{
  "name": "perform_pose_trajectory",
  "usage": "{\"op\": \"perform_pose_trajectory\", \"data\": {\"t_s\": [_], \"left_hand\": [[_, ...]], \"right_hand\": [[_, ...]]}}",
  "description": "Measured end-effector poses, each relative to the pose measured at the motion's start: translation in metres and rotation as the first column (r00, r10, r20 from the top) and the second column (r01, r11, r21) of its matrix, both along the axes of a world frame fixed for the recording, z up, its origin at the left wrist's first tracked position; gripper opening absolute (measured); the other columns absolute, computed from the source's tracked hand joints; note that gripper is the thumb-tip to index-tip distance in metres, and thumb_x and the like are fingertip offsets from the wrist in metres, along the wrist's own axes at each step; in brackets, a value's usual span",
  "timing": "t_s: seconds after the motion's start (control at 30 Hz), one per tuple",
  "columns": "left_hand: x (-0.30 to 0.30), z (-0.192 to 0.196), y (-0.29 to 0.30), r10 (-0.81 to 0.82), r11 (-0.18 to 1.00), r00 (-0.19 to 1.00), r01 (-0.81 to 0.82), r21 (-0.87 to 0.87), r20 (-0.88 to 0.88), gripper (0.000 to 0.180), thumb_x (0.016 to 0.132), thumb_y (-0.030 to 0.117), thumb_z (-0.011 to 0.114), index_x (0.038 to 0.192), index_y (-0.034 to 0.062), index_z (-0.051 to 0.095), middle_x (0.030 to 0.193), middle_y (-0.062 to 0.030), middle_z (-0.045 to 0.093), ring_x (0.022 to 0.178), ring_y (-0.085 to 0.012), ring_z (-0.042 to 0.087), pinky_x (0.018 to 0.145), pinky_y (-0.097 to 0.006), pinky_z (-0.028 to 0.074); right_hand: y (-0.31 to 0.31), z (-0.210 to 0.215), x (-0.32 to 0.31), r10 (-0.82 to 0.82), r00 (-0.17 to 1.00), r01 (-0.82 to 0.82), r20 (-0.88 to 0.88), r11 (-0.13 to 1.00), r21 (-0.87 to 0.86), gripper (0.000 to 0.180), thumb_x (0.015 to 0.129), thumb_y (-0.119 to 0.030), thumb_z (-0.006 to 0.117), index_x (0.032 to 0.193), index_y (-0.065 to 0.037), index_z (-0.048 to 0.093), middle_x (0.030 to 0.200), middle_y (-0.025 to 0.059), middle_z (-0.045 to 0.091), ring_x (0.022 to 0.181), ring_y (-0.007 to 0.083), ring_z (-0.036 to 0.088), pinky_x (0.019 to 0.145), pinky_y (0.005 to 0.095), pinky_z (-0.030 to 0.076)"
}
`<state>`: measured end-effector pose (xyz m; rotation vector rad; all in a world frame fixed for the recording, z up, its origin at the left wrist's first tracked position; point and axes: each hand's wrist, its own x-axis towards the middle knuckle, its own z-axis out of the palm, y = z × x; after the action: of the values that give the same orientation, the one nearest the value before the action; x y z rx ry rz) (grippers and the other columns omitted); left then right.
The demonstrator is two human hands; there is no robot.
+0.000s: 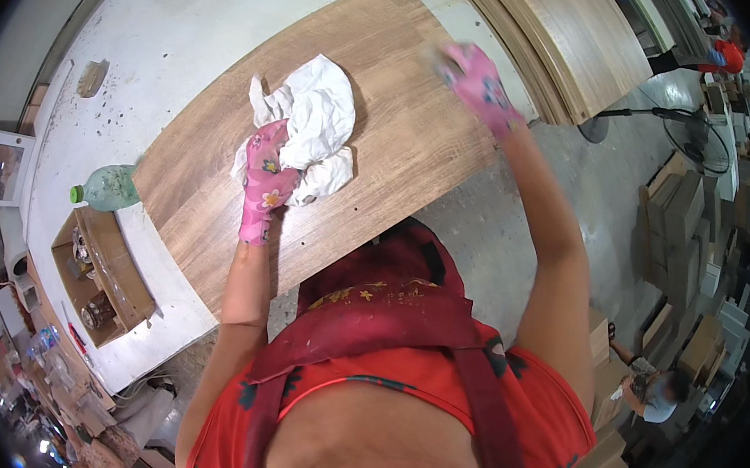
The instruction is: The person sands a wooden board with a sanding block and wipes the surface with a white cloth.
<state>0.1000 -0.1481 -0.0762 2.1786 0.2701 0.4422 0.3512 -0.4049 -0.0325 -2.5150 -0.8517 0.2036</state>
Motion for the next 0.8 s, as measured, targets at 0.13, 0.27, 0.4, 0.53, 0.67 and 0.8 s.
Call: {"op": "perform_pose_trajectory", "data": {"t_s": [0.13, 0.27, 0.4, 0.53, 0.67, 0.8], "left_hand": [[0.006, 0.006, -0.003, -0.049, 0.991, 0.999, 0.047, -0.125, -0.008, 0.058, 0.06, 0.002, 0.062, 0.117, -0.0016, 0.055, 0.115, -0.0132, 0.054, 0.11, -0.0259, 0.05, 0.098, -0.033, 0.036], [0.006, 0.002, 0.0, -0.027, 0.989, 1.0, 0.026, -0.145, -0.004, 0.06, 0.06, 0.001, 0.06, 0.119, -0.0019, 0.053, 0.115, -0.013, 0.055, 0.11, -0.0245, 0.05, 0.097, -0.033, 0.036], [0.003, -0.001, -0.002, -0.026, 0.987, 0.999, 0.031, -0.158, 0.033, 0.056, 0.063, 0.003, 0.062, 0.118, -0.0026, 0.054, 0.112, -0.0135, 0.057, 0.108, -0.0231, 0.053, 0.095, -0.032, 0.038], [0.003, -0.01, 0.002, -0.017, 0.981, 0.998, 0.029, -0.19, 0.065, 0.054, 0.065, 0.003, 0.064, 0.118, -0.0023, 0.054, 0.112, -0.0137, 0.058, 0.107, -0.0237, 0.054, 0.094, -0.032, 0.039], [0.008, -0.009, 0.006, -0.054, 0.989, 0.995, 0.064, -0.132, 0.079, 0.053, 0.066, 0.003, 0.064, 0.118, -0.003, 0.053, 0.112, -0.0147, 0.058, 0.106, -0.0244, 0.055, 0.094, -0.032, 0.04], [0.007, -0.003, -0.003, 0.028, 0.986, 0.999, -0.022, -0.163, 0.034, 0.055, 0.066, 0.0, 0.06, 0.12, -0.0045, 0.05, 0.11, -0.0164, 0.058, 0.106, -0.0269, 0.055, 0.095, -0.033, 0.039]], "right_hand": [[0.093, -0.018, 0.092, 0.021, 0.998, -0.025, 0.057, 0.997, 0.079, 0.041, 0.088, -0.037, 0.05, 0.12, -0.013, 0.055, 0.113, 0.0198, 0.055, 0.104, 0.0342, 0.054, 0.09, 0.0406, 0.044], [0.105, 0.015, 0.095, 0.139, 0.981, -0.171, 0.133, 0.949, 0.266, 0.031, 0.082, -0.032, 0.051, 0.089, -0.004, 0.064, 0.097, 0.0219, 0.061, 0.084, 0.0349, 0.058, 0.077, 0.0431, 0.047], [0.055, 0.004, 0.057, 0.055, 0.998, -0.054, -0.012, 0.997, 0.051, 0.038, 0.09, -0.035, 0.05, 0.119, -0.012, 0.056, 0.108, 0.0188, 0.057, 0.099, 0.0341, 0.055, 0.087, 0.0408, 0.045], [-0.047, 0.02, -0.024, 0.063, 0.997, -0.063, -0.042, 0.998, -0.013, 0.032, 0.089, -0.025, 0.054, 0.116, -0.011, 0.058, 0.105, 0.0175, 0.059, 0.095, 0.0312, 0.057, 0.082, 0.0381, 0.047], [-0.15, 0.006, -0.085, 0.04, 0.994, -0.029, -0.104, 0.994, 0.106, 0.032, 0.083, -0.014, 0.058, 0.114, -0.006, 0.058, 0.107, 0.0171, 0.059, 0.096, 0.0314, 0.056, 0.084, 0.0366, 0.046], [-0.166, 0.011, -0.123, -0.18, 0.97, 0.217, -0.163, 0.943, 0.251, 0.034, 0.081, -0.012, 0.059, 0.115, -0.006, 0.057, 0.108, 0.016, 0.06, 0.099, 0.0316, 0.055, 0.087, 0.0371, 0.044]]}}
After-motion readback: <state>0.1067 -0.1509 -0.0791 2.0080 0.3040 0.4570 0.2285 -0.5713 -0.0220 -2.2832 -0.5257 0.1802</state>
